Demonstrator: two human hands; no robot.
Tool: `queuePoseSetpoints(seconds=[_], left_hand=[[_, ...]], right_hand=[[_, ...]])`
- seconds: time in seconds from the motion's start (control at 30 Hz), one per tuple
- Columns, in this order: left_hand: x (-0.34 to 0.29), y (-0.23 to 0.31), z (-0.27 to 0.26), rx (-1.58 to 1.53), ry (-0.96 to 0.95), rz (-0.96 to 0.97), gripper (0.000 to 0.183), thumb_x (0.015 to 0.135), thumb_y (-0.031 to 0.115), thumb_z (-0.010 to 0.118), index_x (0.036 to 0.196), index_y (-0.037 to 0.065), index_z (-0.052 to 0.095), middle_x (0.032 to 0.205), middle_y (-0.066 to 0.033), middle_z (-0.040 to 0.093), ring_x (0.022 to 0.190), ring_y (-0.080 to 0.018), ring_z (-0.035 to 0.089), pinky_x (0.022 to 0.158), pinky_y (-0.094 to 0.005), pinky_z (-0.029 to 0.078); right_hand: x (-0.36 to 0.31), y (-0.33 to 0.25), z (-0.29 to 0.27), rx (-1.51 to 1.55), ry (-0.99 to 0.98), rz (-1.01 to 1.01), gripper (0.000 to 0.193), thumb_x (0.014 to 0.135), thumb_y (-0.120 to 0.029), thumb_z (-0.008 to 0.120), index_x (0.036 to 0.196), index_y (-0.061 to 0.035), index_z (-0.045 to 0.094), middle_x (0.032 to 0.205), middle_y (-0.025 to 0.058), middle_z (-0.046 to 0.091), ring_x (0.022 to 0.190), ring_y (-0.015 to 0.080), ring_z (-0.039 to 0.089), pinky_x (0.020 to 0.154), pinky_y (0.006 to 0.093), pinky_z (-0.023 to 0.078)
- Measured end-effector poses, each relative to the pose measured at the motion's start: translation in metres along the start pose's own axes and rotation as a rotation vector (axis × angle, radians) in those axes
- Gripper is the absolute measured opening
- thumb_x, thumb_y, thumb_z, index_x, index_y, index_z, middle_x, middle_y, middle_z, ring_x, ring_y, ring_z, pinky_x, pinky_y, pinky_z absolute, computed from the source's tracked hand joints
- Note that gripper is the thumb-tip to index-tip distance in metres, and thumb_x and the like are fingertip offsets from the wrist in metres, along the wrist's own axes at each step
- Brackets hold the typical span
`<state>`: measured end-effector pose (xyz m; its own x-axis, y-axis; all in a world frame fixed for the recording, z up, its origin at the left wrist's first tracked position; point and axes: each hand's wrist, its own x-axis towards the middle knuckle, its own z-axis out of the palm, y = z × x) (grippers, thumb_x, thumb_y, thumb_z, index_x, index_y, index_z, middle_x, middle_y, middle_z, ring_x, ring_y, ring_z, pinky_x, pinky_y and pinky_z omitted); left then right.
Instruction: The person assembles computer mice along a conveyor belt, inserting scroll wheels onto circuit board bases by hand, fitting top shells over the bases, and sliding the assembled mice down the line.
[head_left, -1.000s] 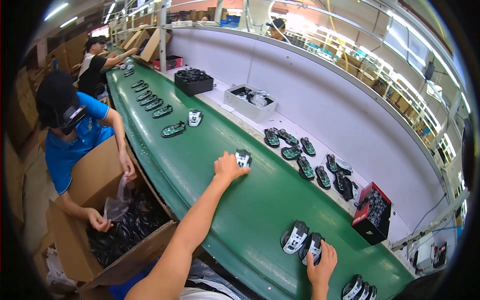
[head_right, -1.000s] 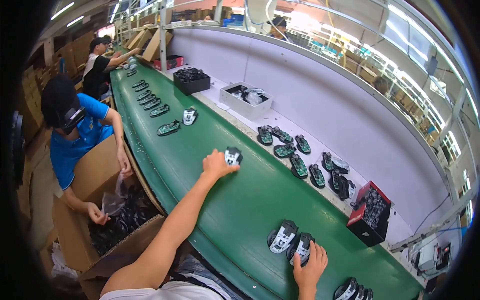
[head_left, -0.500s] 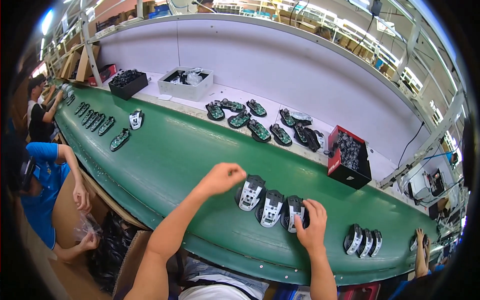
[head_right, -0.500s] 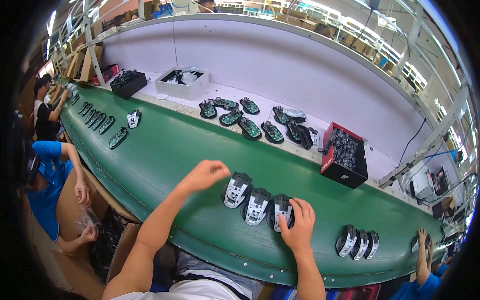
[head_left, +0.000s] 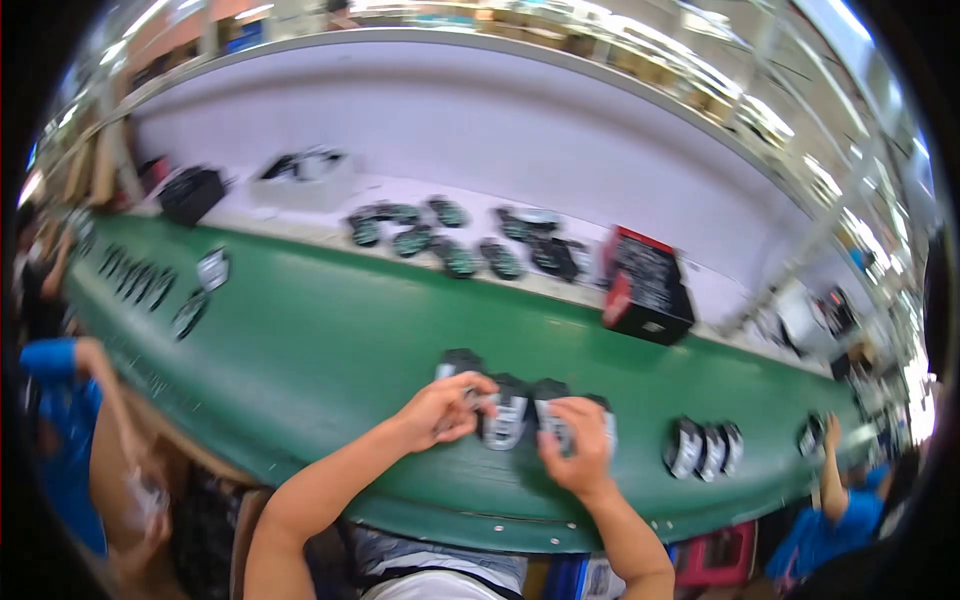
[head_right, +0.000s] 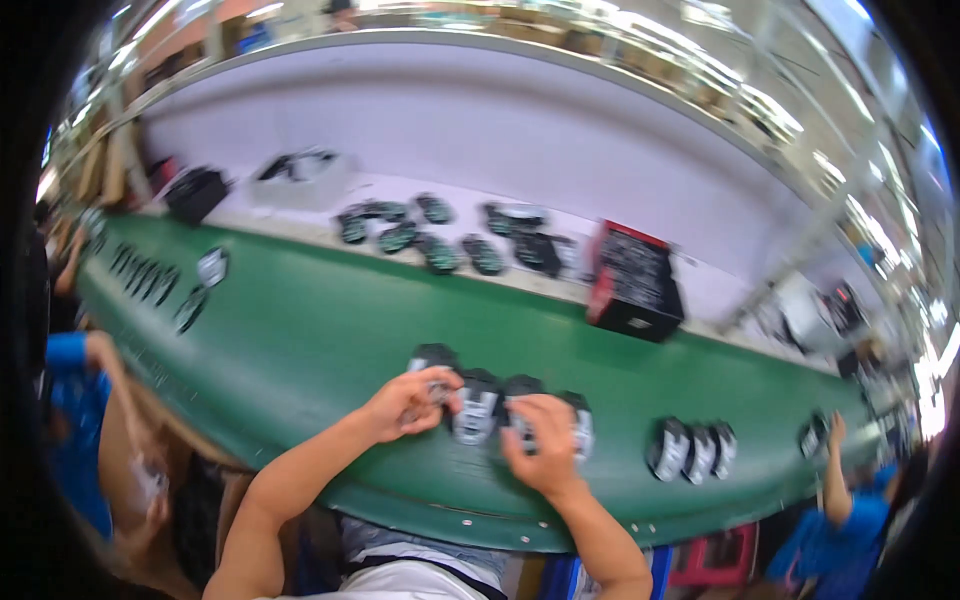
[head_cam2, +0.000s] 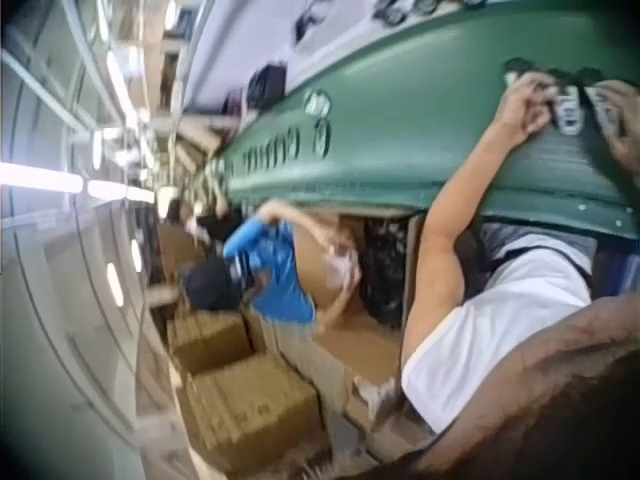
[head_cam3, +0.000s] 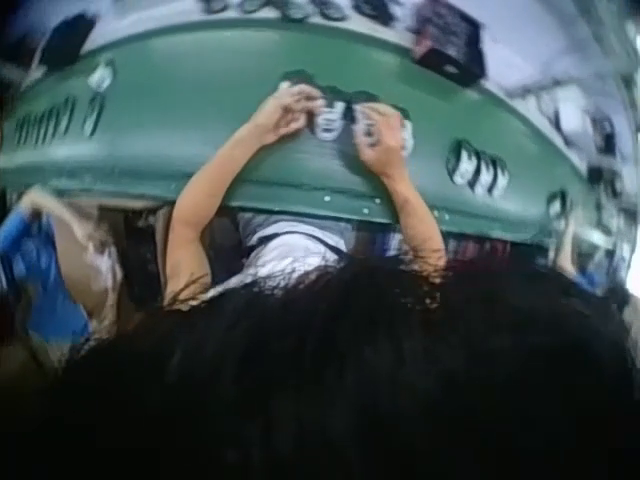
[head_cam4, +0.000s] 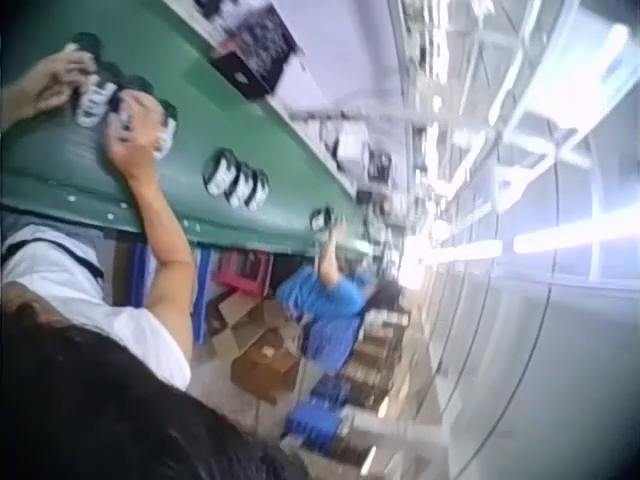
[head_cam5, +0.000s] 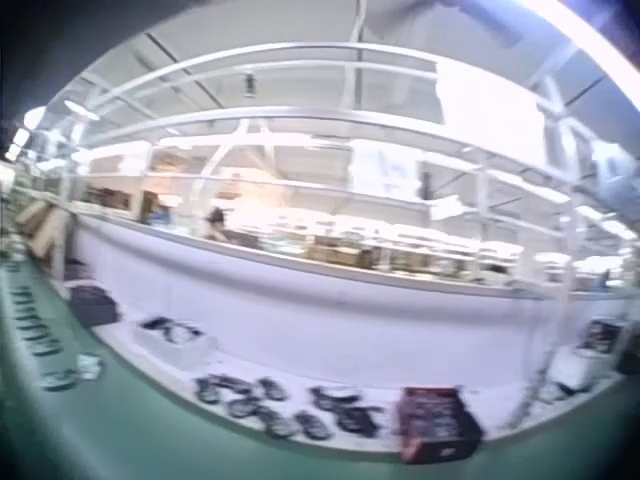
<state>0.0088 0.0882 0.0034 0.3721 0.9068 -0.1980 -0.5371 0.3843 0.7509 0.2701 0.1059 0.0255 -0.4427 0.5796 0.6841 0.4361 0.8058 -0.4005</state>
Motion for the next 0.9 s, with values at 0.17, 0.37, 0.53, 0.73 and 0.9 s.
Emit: queuePoseSetpoints(seconds=[0.17,0.37,0.53,0.73,0.9], left_hand=[[-0.022,-0.035,0.009,0.394,-0.073,-0.013,0.028,0.102,0.018,0.050,0.126,0.004,0.050,0.086,-0.0142,0.067,0.048,-0.0124,0.057,0.038,-0.0233,0.035],[-0.016,-0.039,0.025,0.488,-0.100,-0.016,0.026,0.100,0.016,0.057,0.119,-0.001,0.052,0.081,-0.0115,0.067,0.046,-0.0124,0.058,0.039,-0.0217,0.039],[-0.013,-0.033,0.024,0.444,-0.056,0.058,0.022,0.099,0.010,0.056,0.115,-0.004,0.057,0.089,-0.0138,0.071,0.049,-0.0129,0.060,0.037,-0.0200,0.036],[-0.018,-0.028,0.022,0.529,-0.022,0.079,0.023,0.100,0.009,0.055,0.119,-0.003,0.056,0.091,-0.0162,0.072,0.052,-0.0105,0.056,0.048,-0.0228,0.044],[-0.013,-0.026,0.018,0.566,-0.001,0.127,0.017,0.100,0.009,0.054,0.111,-0.003,0.060,0.086,-0.0130,0.071,0.052,-0.0074,0.053,0.050,-0.0217,0.044]], right_hand=[[-0.005,-0.018,0.035,0.251,-0.100,-0.126,0.037,0.079,-0.011,0.075,0.115,-0.0053,0.067,0.116,0.0132,0.066,0.106,0.0336,0.063,0.092,0.0442,0.051],[-0.015,-0.009,0.024,0.273,-0.060,-0.159,0.032,0.077,-0.009,0.076,0.108,-0.0052,0.070,0.109,0.0104,0.064,0.098,0.0293,0.063,0.084,0.0411,0.052],[-0.012,-0.007,0.018,0.309,-0.054,-0.092,0.032,0.077,-0.006,0.077,0.107,-0.0063,0.070,0.108,0.0103,0.064,0.093,0.0269,0.064,0.080,0.0377,0.053],[-0.002,0.000,0.007,0.412,-0.180,0.077,0.025,0.080,-0.007,0.078,0.104,-0.0064,0.076,0.107,0.0099,0.071,0.094,0.0251,0.071,0.083,0.0334,0.057],[0.009,0.045,-0.025,0.228,-0.020,0.196,0.013,0.081,-0.005,0.077,0.094,-0.0056,0.077,0.101,0.0097,0.075,0.090,0.0229,0.072,0.080,0.0326,0.057]])
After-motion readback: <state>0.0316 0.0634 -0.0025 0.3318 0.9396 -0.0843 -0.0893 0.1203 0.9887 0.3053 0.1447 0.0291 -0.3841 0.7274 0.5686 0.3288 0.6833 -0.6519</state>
